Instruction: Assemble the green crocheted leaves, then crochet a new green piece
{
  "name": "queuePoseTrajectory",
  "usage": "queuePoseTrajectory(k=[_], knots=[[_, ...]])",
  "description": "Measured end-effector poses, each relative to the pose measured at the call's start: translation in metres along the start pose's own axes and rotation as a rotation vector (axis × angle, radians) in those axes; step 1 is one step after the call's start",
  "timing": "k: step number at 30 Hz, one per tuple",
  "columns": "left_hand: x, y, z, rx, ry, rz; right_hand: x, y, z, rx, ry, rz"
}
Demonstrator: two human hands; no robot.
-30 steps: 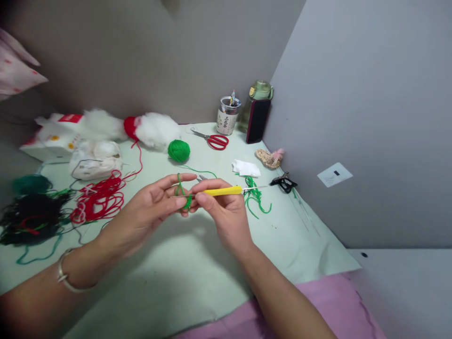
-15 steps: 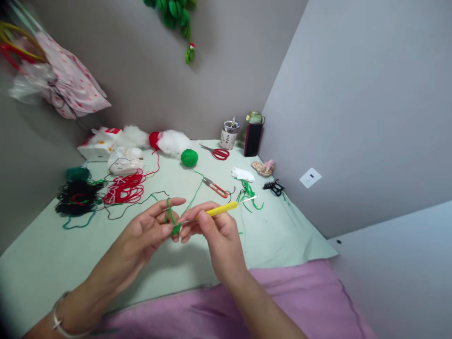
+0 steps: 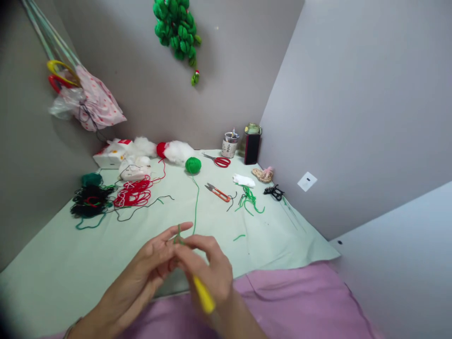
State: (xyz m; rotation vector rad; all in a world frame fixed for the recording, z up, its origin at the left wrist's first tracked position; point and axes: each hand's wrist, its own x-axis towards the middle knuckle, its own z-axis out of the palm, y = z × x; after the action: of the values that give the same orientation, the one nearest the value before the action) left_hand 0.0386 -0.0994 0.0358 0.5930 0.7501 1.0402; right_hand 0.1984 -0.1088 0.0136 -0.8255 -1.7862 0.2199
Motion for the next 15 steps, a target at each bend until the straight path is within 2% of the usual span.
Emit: queuePoseTrajectory(k=[3, 7, 11, 15], knots=[[0.003, 0.005, -0.001, 0.020, 0.004, 0.031, 0.003, 0.001, 0.002, 0.378, 0.099, 0.296], [0.006, 0.005, 0.002, 0.094, -0.019, 0.096, 0.010, 0.004, 0.010, 0.651, 0.122, 0.460], [0.010, 0.003, 0.003, 0.111, -0.027, 0.120, 0.016, 0.004, 0.015, 0.685, 0.131, 0.500], [0.027, 0.002, -0.003, 0.130, -0.036, 0.089, 0.018, 0.009, 0.013, 0.541, 0.088, 0.453]])
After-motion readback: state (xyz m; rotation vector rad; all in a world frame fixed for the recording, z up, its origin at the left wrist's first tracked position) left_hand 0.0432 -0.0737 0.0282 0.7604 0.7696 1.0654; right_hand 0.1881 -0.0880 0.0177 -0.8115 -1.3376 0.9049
